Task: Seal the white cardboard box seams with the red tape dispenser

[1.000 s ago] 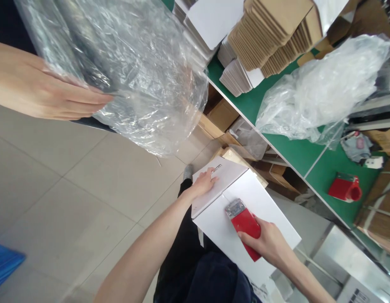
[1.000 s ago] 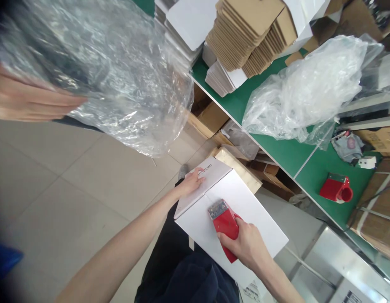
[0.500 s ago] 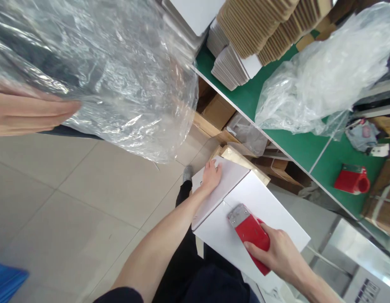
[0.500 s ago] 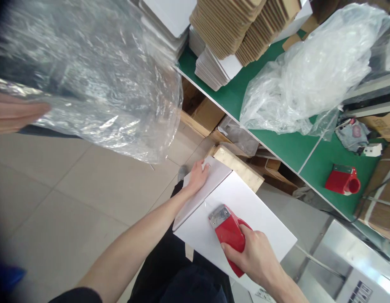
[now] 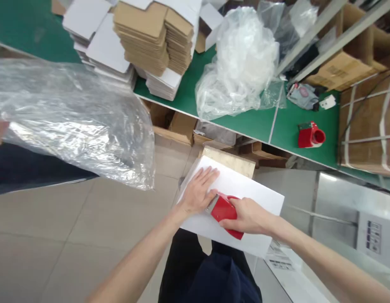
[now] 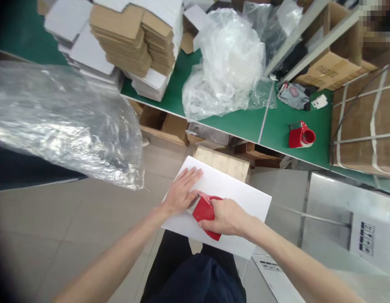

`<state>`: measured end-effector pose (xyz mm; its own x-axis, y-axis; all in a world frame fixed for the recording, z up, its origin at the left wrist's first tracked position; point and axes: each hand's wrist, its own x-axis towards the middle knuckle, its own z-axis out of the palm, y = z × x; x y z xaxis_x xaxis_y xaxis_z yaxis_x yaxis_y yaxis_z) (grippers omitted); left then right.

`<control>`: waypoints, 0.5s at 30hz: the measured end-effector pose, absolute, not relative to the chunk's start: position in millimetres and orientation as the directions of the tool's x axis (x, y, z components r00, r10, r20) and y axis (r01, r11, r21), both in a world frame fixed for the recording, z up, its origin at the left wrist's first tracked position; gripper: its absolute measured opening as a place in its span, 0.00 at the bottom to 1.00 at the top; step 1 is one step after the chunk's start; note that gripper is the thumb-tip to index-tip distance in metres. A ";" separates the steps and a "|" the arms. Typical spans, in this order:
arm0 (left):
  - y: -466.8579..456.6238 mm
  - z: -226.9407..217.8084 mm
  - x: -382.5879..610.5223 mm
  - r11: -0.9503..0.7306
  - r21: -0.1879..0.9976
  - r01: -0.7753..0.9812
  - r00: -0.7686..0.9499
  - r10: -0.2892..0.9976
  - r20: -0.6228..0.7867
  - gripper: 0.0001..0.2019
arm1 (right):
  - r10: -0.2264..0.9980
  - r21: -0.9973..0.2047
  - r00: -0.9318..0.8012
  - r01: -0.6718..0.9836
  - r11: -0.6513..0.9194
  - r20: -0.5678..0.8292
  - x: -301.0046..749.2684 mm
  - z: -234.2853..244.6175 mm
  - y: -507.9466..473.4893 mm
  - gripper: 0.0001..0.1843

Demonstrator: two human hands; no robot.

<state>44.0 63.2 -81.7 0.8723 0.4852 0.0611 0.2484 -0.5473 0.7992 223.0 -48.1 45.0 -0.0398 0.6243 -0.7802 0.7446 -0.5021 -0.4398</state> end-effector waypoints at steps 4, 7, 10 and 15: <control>51.5 -78.8 65.6 -0.736 0.581 0.346 0.909 0.416 -0.015 0.33 | 0.628 -0.470 -0.053 0.711 -0.522 -0.777 275.5 66.6 -115.8 0.24; 41.4 -78.4 80.2 -0.811 0.429 0.398 0.907 0.417 -0.054 0.34 | 0.595 -0.482 -0.082 0.679 -0.554 -0.800 326.2 86.7 -179.6 0.20; 32.1 -77.6 92.5 -0.835 0.336 0.436 0.897 0.432 -0.090 0.34 | 0.553 -0.454 -0.078 0.672 -0.585 -0.829 378.9 105.3 -247.0 0.18; 17.7 -73.1 109.2 -0.838 0.266 0.477 0.879 0.456 -0.141 0.34 | 0.493 -0.387 -0.017 0.646 -0.659 -0.870 448.1 122.0 -343.4 0.21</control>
